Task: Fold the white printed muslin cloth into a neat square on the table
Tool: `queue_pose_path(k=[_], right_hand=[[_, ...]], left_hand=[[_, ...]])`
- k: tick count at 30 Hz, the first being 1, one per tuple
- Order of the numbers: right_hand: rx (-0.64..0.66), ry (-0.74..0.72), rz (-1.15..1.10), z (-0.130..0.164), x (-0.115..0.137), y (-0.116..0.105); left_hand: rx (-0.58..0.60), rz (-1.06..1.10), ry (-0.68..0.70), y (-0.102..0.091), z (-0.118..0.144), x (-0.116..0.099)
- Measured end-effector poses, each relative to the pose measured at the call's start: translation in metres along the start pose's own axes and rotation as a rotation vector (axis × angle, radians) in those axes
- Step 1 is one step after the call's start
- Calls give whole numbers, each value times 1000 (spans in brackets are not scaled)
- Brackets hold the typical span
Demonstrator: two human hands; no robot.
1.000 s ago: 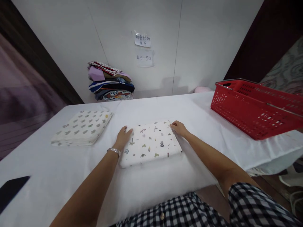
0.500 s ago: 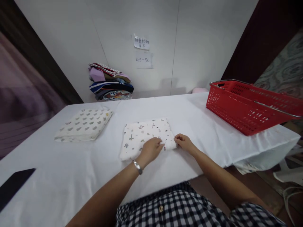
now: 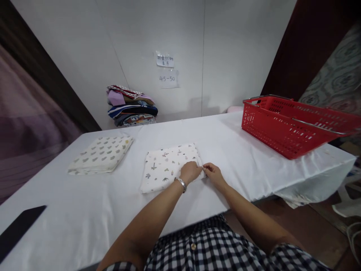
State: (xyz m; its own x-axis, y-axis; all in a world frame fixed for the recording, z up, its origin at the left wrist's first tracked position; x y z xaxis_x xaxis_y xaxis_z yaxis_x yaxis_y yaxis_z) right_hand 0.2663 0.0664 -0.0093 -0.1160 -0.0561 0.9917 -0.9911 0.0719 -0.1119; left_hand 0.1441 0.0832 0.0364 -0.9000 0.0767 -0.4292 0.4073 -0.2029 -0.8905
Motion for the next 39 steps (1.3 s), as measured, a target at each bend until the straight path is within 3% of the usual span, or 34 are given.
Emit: queue_pose_path(k=[16, 30, 35, 39], right_hand=[[45, -40, -70, -7, -13, 2], [26, -127, 147, 2, 7, 0], [13, -146, 140, 2, 4, 0], [0, -156, 147, 2, 6, -1]], left_hand=[[15, 224, 17, 2, -4, -11], [21, 354, 61, 8, -6, 1], [-231, 63, 289, -19, 4, -9], [-269, -122, 359, -14, 1, -11]])
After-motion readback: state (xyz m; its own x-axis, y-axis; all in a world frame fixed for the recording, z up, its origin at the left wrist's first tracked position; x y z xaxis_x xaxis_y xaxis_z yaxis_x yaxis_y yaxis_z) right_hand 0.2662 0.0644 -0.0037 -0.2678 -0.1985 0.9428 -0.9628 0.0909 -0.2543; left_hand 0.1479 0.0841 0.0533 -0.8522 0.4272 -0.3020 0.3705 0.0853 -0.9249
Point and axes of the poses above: each hand's wrist, its own z-axis away from the middle knuckle, its own y-axis out of the palm, x = y × z, the point moved 9 cm from there along -z, towards the middle knuckle, and after that the axes turned 2 degrees about -x, right-handed, at the moved point
